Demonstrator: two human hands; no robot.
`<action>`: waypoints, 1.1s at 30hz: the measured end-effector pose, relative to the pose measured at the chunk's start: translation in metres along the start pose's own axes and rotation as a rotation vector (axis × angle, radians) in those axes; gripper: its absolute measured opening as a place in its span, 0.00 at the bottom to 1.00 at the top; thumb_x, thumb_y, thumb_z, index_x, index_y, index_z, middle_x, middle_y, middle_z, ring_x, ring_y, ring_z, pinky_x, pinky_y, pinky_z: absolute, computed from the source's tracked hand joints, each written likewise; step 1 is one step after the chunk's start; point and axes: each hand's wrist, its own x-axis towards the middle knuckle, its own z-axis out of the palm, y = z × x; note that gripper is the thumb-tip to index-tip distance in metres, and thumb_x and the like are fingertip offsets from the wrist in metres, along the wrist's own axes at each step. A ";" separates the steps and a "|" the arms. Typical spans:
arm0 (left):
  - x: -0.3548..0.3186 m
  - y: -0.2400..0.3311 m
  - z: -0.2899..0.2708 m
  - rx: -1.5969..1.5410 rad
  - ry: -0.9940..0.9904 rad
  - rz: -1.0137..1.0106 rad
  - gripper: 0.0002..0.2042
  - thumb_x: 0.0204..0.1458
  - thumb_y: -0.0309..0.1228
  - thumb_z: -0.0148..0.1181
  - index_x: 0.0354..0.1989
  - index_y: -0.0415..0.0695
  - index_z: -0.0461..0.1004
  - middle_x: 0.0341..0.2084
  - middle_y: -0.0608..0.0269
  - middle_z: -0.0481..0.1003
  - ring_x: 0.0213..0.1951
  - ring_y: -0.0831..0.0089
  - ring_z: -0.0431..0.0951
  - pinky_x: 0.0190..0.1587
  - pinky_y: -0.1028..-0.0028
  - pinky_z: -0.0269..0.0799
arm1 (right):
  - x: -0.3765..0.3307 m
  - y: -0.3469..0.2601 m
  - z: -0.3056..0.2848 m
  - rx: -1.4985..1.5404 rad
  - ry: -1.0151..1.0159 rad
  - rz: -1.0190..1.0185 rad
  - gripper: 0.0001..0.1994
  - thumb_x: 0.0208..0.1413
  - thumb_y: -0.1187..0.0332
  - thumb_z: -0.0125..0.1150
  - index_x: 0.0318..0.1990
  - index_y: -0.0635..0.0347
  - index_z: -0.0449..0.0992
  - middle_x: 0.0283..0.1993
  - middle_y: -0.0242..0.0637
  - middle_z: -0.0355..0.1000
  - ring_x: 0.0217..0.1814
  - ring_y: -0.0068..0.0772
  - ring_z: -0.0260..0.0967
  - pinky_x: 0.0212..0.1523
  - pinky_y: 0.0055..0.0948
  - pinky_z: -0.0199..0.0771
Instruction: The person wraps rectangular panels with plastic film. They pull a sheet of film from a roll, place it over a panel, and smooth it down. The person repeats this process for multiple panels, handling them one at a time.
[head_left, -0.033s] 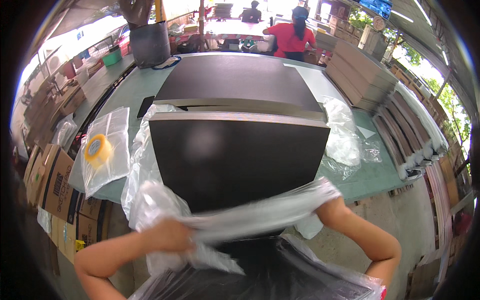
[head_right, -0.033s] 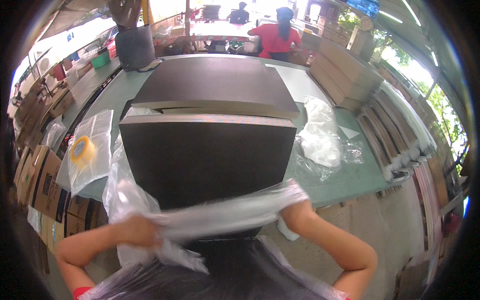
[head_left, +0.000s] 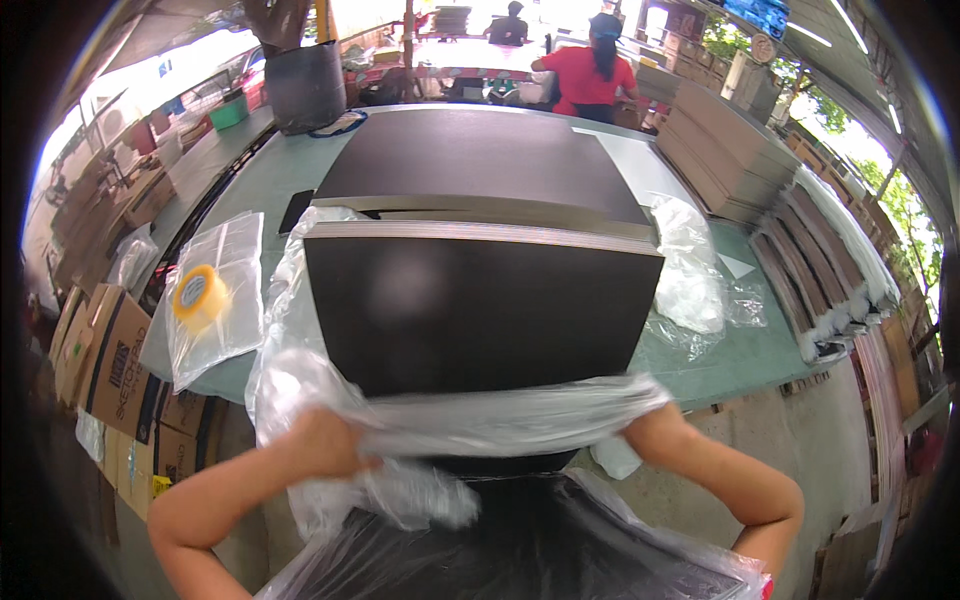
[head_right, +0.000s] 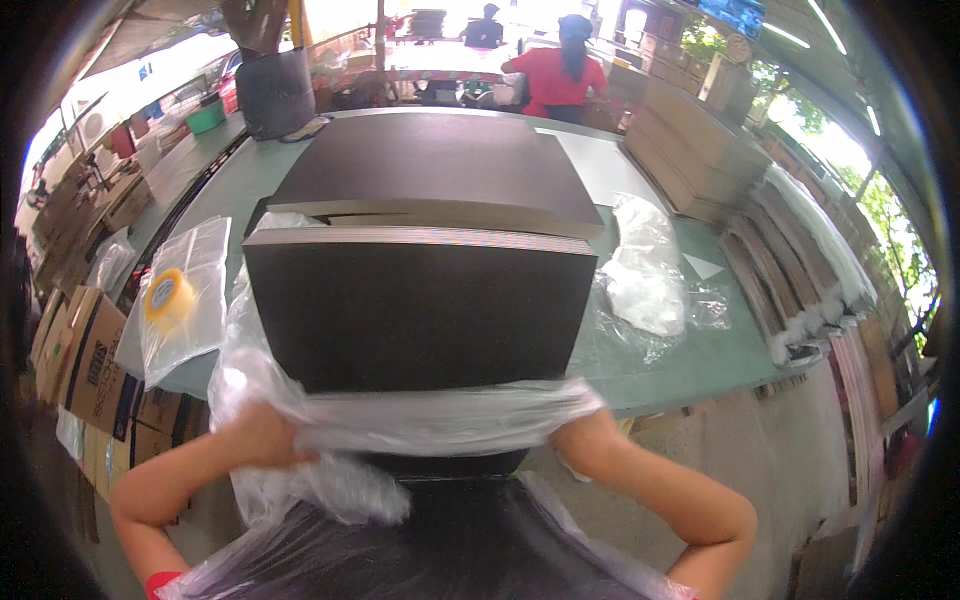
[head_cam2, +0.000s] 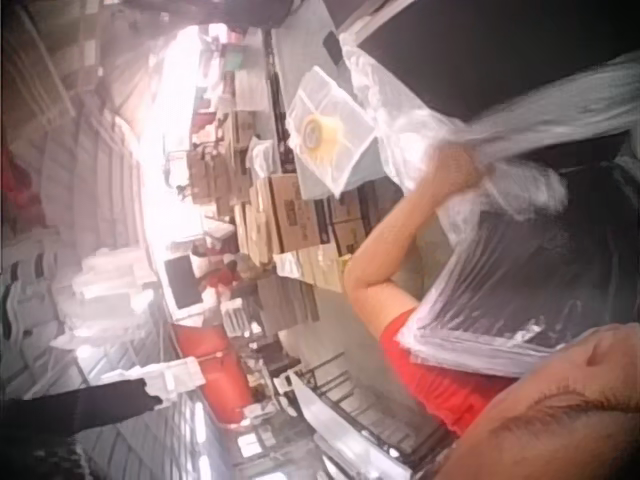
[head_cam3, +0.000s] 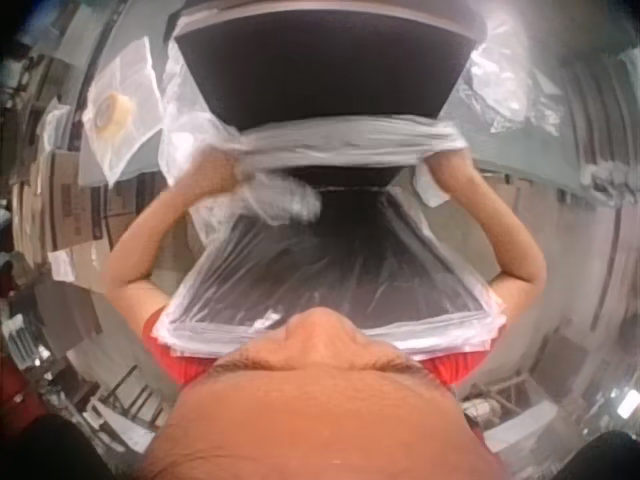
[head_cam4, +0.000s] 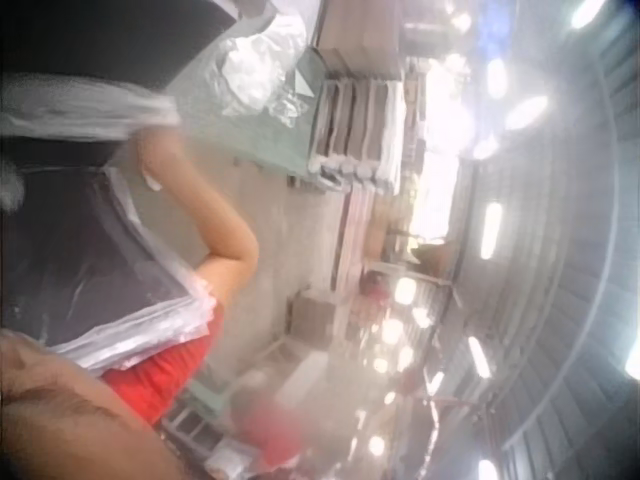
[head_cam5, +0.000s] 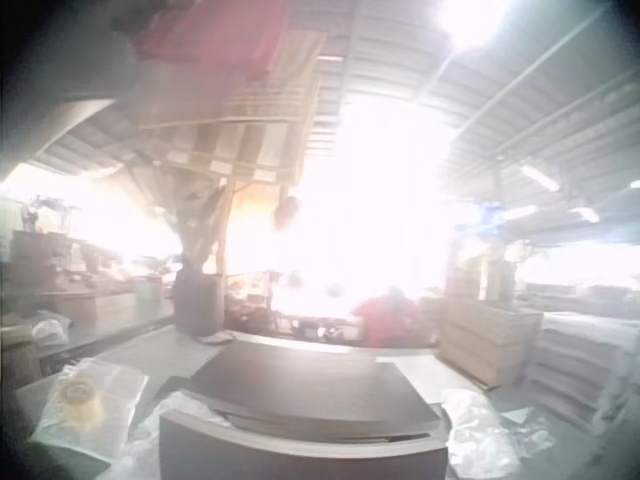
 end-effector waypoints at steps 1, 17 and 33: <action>0.005 -0.020 0.006 0.076 0.090 -0.046 0.23 0.43 0.53 0.45 0.28 0.45 0.75 0.23 0.57 0.74 0.25 0.66 0.75 0.26 0.67 0.67 | 0.003 -0.016 -0.003 0.039 -0.182 -0.142 0.11 0.39 0.74 0.51 0.35 0.59 0.71 0.35 0.40 0.69 0.39 0.40 0.66 0.40 0.33 0.66; -0.018 -0.135 0.024 -0.365 1.607 -0.527 0.07 0.35 0.21 0.54 0.24 0.40 0.64 0.21 0.56 0.67 0.27 0.61 0.69 0.30 0.69 0.63 | 0.056 -0.013 -0.059 0.388 0.719 0.029 0.18 0.23 0.81 0.52 0.30 0.57 0.70 0.28 0.37 0.67 0.31 0.41 0.66 0.31 0.32 0.67; -0.030 -0.061 -0.022 -0.402 1.616 0.040 0.17 0.33 0.22 0.55 0.37 0.44 0.72 0.36 0.58 0.69 0.30 0.68 0.72 0.30 0.76 0.68 | -0.027 0.059 -0.058 0.553 0.926 0.183 0.16 0.37 0.81 0.54 0.38 0.60 0.70 0.36 0.38 0.67 0.36 0.27 0.64 0.35 0.20 0.63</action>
